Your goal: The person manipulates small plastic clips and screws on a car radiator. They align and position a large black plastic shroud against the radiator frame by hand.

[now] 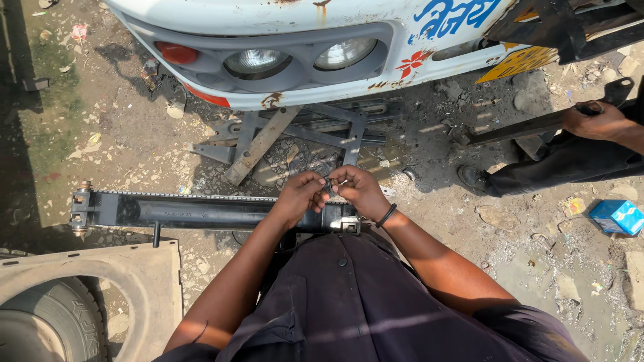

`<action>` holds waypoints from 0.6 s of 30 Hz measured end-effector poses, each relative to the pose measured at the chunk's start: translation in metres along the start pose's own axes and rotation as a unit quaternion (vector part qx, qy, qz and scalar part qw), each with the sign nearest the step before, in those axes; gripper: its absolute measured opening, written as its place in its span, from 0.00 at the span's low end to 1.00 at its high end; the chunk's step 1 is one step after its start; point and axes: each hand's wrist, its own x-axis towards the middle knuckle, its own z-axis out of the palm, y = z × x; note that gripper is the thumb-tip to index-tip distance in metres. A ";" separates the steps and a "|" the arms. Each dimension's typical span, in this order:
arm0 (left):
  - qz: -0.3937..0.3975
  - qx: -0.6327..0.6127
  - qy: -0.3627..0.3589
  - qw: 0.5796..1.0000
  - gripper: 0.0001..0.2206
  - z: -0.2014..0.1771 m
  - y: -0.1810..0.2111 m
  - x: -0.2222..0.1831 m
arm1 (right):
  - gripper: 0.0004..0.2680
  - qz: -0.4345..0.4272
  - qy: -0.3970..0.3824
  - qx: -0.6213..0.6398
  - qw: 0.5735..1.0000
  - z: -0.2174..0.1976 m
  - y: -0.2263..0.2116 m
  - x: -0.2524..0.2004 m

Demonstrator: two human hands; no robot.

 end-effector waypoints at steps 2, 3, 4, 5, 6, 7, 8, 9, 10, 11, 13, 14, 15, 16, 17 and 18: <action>0.001 -0.014 -0.002 1.000 0.06 -0.001 -0.003 0.000 | 0.09 -0.009 0.010 0.013 1.000 0.001 0.002 -0.003; 0.004 -0.022 -0.001 1.000 0.05 -0.001 -0.005 0.000 | 0.08 -0.014 0.014 0.030 0.999 0.001 0.003 -0.005; 0.007 -0.029 -0.001 1.000 0.05 -0.002 -0.007 0.000 | 0.08 -0.021 0.018 0.047 0.999 0.002 0.003 -0.005; 0.011 -0.028 -0.004 1.000 0.05 -0.002 -0.008 0.000 | 0.08 -0.012 0.016 0.046 0.999 0.001 0.002 -0.006; 0.017 -0.027 -0.007 0.999 0.04 -0.002 -0.008 0.000 | 0.07 -0.003 0.013 0.044 0.999 -0.002 0.001 -0.005; 0.022 -0.025 -0.010 0.999 0.04 -0.003 -0.008 0.000 | 0.07 0.005 0.010 0.043 0.999 -0.004 -0.001 -0.004; 0.018 -0.027 -0.008 0.999 0.04 -0.003 -0.008 -0.001 | 0.07 0.000 0.006 0.046 0.999 -0.005 -0.002 -0.004; 0.013 -0.030 -0.005 0.999 0.04 -0.003 -0.009 -0.002 | 0.06 -0.006 0.002 0.049 0.999 -0.006 -0.003 -0.005; 0.010 -0.031 -0.004 0.999 0.04 -0.003 -0.008 -0.003 | 0.06 -0.012 -0.001 0.051 0.999 -0.008 -0.005 -0.005; 0.007 -0.034 -0.002 0.999 0.04 -0.002 -0.007 -0.004 | 0.05 0.003 0.021 0.089 0.996 -0.008 -0.007 -0.005; 0.002 -0.040 0.000 0.999 0.04 -0.001 -0.004 -0.006 | 0.04 0.031 0.067 0.162 0.984 -0.009 -0.012 -0.003; 0.000 -0.037 0.002 0.999 0.03 -0.001 -0.002 -0.008 | 0.05 0.047 0.058 0.196 0.978 -0.009 -0.015 -0.003; -0.002 -0.034 0.005 0.999 0.03 -0.001 -0.001 -0.009 | 0.05 0.062 0.050 0.230 0.970 -0.011 -0.018 -0.004; -0.005 -0.031 0.006 0.999 0.03 0.000 0.000 -0.011 | 0.06 0.078 0.042 0.263 0.961 -0.013 -0.021 -0.007; 0.000 -0.030 0.006 1.000 0.03 0.001 0.001 -0.012 | 0.06 0.081 0.016 0.307 0.948 -0.013 -0.024 -0.008; 0.003 -0.030 0.005 1.000 0.03 0.002 0.001 -0.013 | 0.07 0.084 -0.009 0.350 0.933 -0.014 -0.027 -0.010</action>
